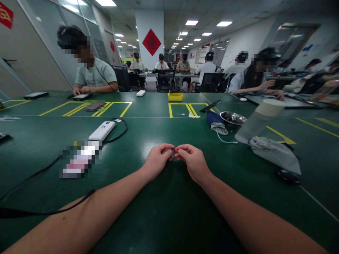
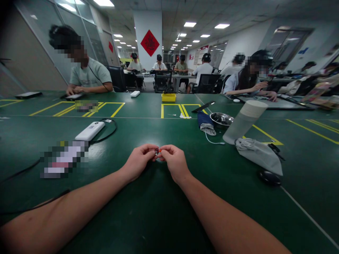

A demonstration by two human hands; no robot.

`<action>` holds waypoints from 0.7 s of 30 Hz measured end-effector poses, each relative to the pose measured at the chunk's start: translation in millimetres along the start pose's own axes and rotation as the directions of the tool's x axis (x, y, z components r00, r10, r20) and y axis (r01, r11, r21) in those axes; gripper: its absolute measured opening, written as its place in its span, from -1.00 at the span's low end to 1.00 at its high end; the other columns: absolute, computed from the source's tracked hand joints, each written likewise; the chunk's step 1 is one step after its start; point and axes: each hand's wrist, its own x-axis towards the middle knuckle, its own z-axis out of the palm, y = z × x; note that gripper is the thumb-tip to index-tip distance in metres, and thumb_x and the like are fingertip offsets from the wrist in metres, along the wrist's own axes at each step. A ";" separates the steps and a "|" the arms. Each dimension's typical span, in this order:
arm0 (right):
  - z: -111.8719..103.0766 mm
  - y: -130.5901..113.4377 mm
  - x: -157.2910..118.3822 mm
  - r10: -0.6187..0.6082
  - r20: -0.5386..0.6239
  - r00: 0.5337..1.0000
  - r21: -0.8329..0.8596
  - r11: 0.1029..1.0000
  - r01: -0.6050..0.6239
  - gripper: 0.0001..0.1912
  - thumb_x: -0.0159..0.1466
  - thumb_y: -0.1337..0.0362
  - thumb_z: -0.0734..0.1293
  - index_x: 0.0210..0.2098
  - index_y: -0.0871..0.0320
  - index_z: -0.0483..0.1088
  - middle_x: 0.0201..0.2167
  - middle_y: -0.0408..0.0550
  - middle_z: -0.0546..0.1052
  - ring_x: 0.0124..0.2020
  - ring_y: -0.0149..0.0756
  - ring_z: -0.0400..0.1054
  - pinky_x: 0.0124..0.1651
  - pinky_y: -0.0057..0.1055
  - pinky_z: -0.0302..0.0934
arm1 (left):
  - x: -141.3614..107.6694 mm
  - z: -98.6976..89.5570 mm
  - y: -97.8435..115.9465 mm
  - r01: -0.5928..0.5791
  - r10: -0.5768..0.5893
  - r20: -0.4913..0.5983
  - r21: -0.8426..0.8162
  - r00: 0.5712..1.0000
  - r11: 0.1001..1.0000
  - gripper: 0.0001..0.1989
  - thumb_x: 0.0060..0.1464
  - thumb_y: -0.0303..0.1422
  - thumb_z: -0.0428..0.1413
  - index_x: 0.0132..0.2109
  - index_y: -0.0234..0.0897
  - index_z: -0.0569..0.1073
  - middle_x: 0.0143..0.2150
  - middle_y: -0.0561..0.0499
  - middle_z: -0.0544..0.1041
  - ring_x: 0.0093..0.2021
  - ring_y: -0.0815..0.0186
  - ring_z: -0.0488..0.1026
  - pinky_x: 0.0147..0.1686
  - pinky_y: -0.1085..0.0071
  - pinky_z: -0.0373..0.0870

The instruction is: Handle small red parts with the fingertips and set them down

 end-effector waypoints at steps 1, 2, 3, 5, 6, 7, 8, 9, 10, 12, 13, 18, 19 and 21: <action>-0.3 0.4 0.1 -0.008 0.000 1.000 -0.005 1.000 0.008 -0.89 0.09 0.35 0.34 -0.35 0.22 0.43 -0.43 -0.06 0.53 -0.44 -0.35 0.44 -0.39 -0.45 0.27 | 0.2 0.2 -0.2 0.002 -0.002 0.000 -0.005 1.000 1.000 -0.80 0.02 -0.48 0.08 -0.16 -0.35 0.48 -0.39 0.00 0.53 -0.46 0.43 0.43 -0.39 0.50 0.37; -0.5 0.8 0.2 -0.013 0.001 1.000 -0.007 1.000 0.013 -0.89 0.10 0.35 0.34 -0.35 0.22 0.43 -0.42 -0.06 0.53 -0.44 -0.35 0.44 -0.39 -0.45 0.27 | 0.2 0.5 -0.2 0.006 -0.006 0.001 -0.013 1.000 1.000 -0.81 0.02 -0.49 0.08 -0.16 -0.35 0.47 -0.37 -0.01 0.54 -0.44 0.42 0.44 -0.38 0.49 0.38; -0.7 1.3 0.4 -0.016 0.002 1.000 -0.006 1.000 0.016 -0.89 0.10 0.34 0.34 -0.35 0.22 0.43 -0.41 -0.05 0.53 -0.43 -0.35 0.45 -0.39 -0.45 0.26 | 0.2 0.9 -0.1 0.010 -0.010 0.000 -0.022 1.000 1.000 -0.81 0.02 -0.49 0.08 -0.16 -0.35 0.47 -0.36 -0.02 0.54 -0.43 0.41 0.45 -0.36 0.48 0.39; -0.8 1.7 0.5 -0.013 0.007 1.000 0.000 1.000 0.013 -0.89 0.10 0.33 0.34 -0.35 0.22 0.42 -0.38 -0.04 0.54 -0.42 -0.34 0.46 -0.39 -0.45 0.26 | -0.3 1.5 0.5 0.019 -0.020 -0.008 -0.034 1.000 0.999 -0.81 0.03 -0.49 0.09 -0.16 -0.35 0.46 -0.33 -0.03 0.55 -0.40 0.40 0.47 -0.33 0.47 0.40; -0.8 1.6 0.3 -0.010 0.010 1.000 0.003 1.000 0.010 -0.89 0.10 0.33 0.34 -0.34 0.22 0.42 -0.37 -0.03 0.54 -0.41 -0.33 0.46 -0.39 -0.44 0.27 | -0.6 1.7 0.9 0.022 -0.022 -0.014 -0.038 1.000 0.999 -0.81 0.03 -0.49 0.09 -0.16 -0.35 0.46 -0.33 -0.03 0.55 -0.39 0.40 0.47 -0.32 0.46 0.41; -0.6 1.2 0.2 -0.005 0.012 1.000 0.004 1.000 0.005 -0.88 0.10 0.33 0.34 -0.34 0.22 0.42 -0.37 -0.02 0.54 -0.40 -0.32 0.47 -0.39 -0.44 0.27 | -0.9 1.8 1.3 0.023 -0.024 -0.021 -0.037 1.000 0.999 -0.81 0.03 -0.49 0.09 -0.16 -0.35 0.45 -0.33 -0.03 0.55 -0.39 0.40 0.48 -0.31 0.46 0.41; -0.4 0.7 -0.1 -0.002 0.014 1.000 0.005 1.000 0.001 -0.88 0.10 0.32 0.34 -0.34 0.22 0.42 -0.37 -0.02 0.54 -0.40 -0.31 0.47 -0.38 -0.44 0.27 | -1.2 1.8 1.6 0.024 -0.025 -0.024 -0.036 0.999 0.999 -0.82 0.03 -0.49 0.09 -0.16 -0.35 0.45 -0.33 -0.03 0.55 -0.39 0.40 0.48 -0.31 0.46 0.42; -0.2 0.0 -0.3 0.002 0.015 1.000 0.005 1.000 -0.002 -0.88 0.10 0.32 0.34 -0.35 0.22 0.42 -0.36 -0.02 0.54 -0.40 -0.31 0.47 -0.38 -0.43 0.27 | -1.4 1.7 1.9 0.027 -0.028 -0.025 -0.034 0.999 0.999 -0.82 0.03 -0.49 0.09 -0.16 -0.35 0.45 -0.33 -0.03 0.55 -0.40 0.41 0.47 -0.32 0.47 0.42; -0.1 -0.6 -0.6 0.004 0.015 1.000 0.005 1.000 -0.005 -0.87 0.10 0.32 0.35 -0.35 0.23 0.42 -0.36 -0.01 0.54 -0.40 -0.31 0.47 -0.39 -0.43 0.27 | -1.5 1.5 2.0 0.030 -0.031 -0.024 -0.036 0.999 0.999 -0.82 0.03 -0.50 0.09 -0.16 -0.35 0.45 -0.33 -0.03 0.54 -0.40 0.41 0.47 -0.32 0.47 0.42; 0.0 -1.4 -0.8 0.005 0.013 1.000 0.007 1.000 -0.005 -0.87 0.09 0.31 0.35 -0.35 0.23 0.41 -0.36 -0.01 0.54 -0.40 -0.30 0.47 -0.39 -0.43 0.27 | -1.8 1.3 2.2 0.039 -0.040 -0.021 -0.045 0.999 0.998 -0.81 0.03 -0.50 0.10 -0.15 -0.34 0.45 -0.33 -0.02 0.54 -0.41 0.41 0.48 -0.33 0.47 0.42; -0.1 -1.4 -0.8 0.004 0.013 1.000 0.009 1.000 -0.004 -0.87 0.09 0.31 0.35 -0.35 0.23 0.41 -0.36 -0.01 0.54 -0.40 -0.30 0.47 -0.39 -0.43 0.27 | -1.9 1.3 2.4 0.040 -0.041 -0.021 -0.052 0.999 0.998 -0.79 0.03 -0.50 0.10 -0.14 -0.34 0.45 -0.33 -0.02 0.54 -0.40 0.41 0.48 -0.33 0.47 0.43; -0.6 1.6 0.1 -0.003 0.016 1.000 0.020 1.000 0.003 -0.85 0.10 0.29 0.35 -0.34 0.22 0.41 -0.37 -0.01 0.54 -0.39 -0.29 0.48 -0.39 -0.42 0.27 | -3.1 1.6 4.7 0.029 -0.030 -0.023 -0.056 0.999 0.998 -0.78 0.04 -0.48 0.09 -0.12 -0.33 0.48 -0.35 -0.01 0.55 -0.39 0.39 0.49 -0.32 0.46 0.44; -0.7 2.5 0.4 -0.004 0.018 1.000 0.024 1.000 0.003 -0.85 0.09 0.29 0.35 -0.34 0.22 0.41 -0.38 -0.01 0.54 -0.40 -0.29 0.48 -0.39 -0.42 0.28 | -3.2 1.5 5.0 0.031 -0.033 -0.024 -0.050 0.999 0.998 -0.78 0.03 -0.48 0.10 -0.13 -0.33 0.49 -0.35 -0.01 0.56 -0.40 0.39 0.49 -0.32 0.46 0.44; -0.8 3.8 1.2 -0.004 0.022 1.000 0.032 0.999 0.004 -0.84 0.09 0.28 0.36 -0.34 0.22 0.41 -0.40 -0.03 0.54 -0.41 -0.30 0.47 -0.39 -0.42 0.28 | -3.2 1.0 4.9 0.032 -0.033 -0.027 -0.040 0.999 0.999 -0.78 0.02 -0.47 0.12 -0.14 -0.34 0.51 -0.35 -0.02 0.57 -0.40 0.39 0.49 -0.30 0.45 0.44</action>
